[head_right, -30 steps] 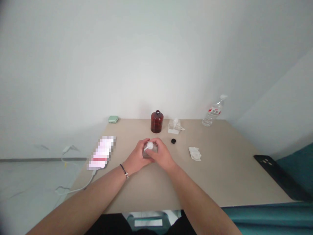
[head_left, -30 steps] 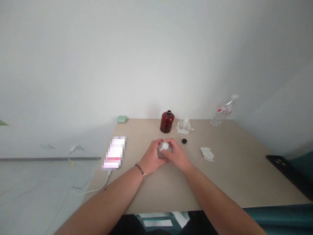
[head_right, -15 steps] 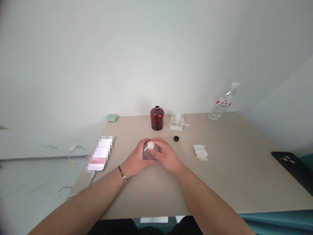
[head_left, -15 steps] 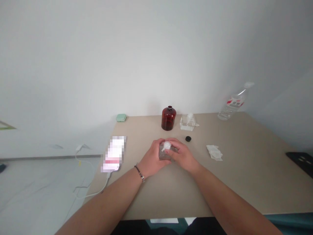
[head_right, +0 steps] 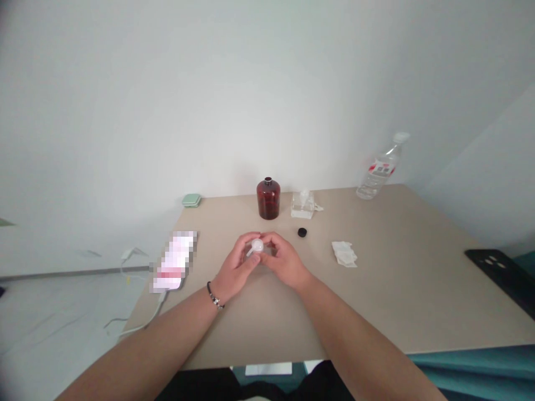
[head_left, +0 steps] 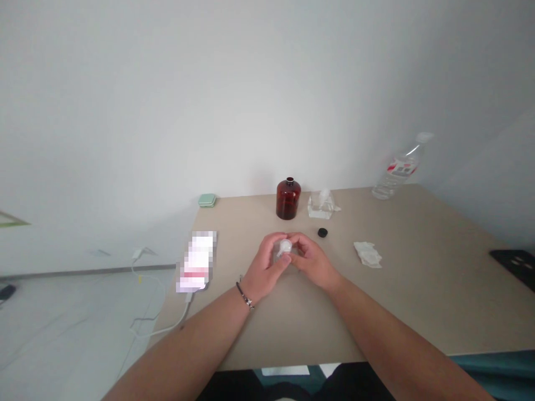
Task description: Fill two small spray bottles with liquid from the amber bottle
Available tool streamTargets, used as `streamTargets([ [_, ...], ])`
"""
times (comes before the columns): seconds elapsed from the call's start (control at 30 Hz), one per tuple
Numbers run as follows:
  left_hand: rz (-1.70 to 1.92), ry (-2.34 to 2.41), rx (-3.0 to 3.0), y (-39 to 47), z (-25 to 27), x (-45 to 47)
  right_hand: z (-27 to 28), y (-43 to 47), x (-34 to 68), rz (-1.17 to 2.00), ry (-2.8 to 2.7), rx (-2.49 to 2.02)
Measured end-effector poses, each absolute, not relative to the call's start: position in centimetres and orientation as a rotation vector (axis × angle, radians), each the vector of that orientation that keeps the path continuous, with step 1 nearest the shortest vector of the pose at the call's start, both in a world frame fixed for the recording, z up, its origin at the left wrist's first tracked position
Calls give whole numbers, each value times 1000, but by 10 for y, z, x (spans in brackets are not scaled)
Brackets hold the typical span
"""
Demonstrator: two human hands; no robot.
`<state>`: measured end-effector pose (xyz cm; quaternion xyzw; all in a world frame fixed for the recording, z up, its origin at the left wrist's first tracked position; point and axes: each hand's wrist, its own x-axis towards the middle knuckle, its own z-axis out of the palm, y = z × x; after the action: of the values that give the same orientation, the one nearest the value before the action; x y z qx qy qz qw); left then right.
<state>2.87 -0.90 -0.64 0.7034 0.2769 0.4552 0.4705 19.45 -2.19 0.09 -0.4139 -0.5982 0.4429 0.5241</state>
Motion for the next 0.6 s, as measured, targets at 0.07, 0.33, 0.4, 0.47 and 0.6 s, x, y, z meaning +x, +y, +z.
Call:
streamTargets([
  [0.07,1164,765,1683,-11,-5,33,1,-22,193,1053,-1428,-997],
  [0.33,1217,710,1649,-7,-3,32,2,-25,192,1031,-1497,-961],
  [0.4,1207,713,1637,-6,-4,31,1,-25,194,1008,-1528,-949],
  [0.47,1203,716,1624,-5,-5,31,-1,-26,195,975,-1547,-951],
  [0.6,1189,724,1590,-4,-7,32,-7,-27,189,992,-1470,-990],
])
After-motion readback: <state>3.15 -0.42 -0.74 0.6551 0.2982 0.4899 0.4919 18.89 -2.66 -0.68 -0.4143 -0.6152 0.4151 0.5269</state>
